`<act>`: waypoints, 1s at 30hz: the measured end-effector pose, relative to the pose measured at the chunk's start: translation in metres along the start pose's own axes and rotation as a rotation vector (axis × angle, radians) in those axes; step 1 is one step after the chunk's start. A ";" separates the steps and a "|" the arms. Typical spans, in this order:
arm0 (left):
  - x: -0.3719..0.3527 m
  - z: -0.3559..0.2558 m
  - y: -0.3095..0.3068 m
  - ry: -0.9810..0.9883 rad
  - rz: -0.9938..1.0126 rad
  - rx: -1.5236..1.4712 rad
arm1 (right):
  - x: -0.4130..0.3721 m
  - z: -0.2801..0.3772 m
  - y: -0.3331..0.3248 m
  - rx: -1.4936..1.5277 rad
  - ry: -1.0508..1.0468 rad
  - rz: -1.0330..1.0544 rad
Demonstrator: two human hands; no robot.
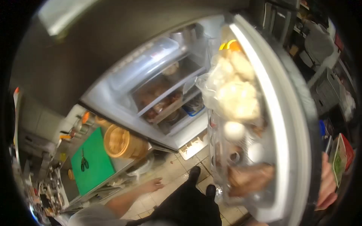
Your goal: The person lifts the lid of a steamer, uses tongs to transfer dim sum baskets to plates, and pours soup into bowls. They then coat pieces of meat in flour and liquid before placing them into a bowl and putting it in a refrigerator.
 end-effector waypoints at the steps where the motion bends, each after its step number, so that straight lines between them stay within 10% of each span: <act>1: -0.023 0.046 -0.006 -0.004 -0.112 -0.028 | 0.008 0.006 0.002 0.050 -0.017 0.003; 7: -0.198 0.236 0.175 -0.338 -0.333 -0.714 | -0.013 0.031 0.101 0.426 0.069 0.181; 8: -0.196 0.236 0.213 -0.051 -0.174 -0.906 | -0.034 0.038 0.134 0.513 0.126 0.273; 17: -0.272 0.373 0.350 -0.332 -0.982 -1.138 | -0.385 0.175 0.265 0.873 0.291 1.827; 20: -0.274 0.451 0.379 -0.304 -1.121 -1.403 | -0.357 0.201 0.265 0.649 0.217 1.790; 26: -0.359 0.566 0.306 -0.135 -1.323 -1.581 | -0.396 0.326 0.377 0.828 1.068 1.286; 30: -0.413 0.591 0.253 0.176 -1.292 -1.701 | -0.483 0.477 0.433 0.783 0.782 1.858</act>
Point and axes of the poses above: each hand's wrist, its own x-axis towards the middle knuckle, its own y-axis out of the palm, z = x × y, the point moved 8 cm from there along x, towards the middle knuckle, and after that the axes turned 7 degrees about -y, right-handed, at the moved point
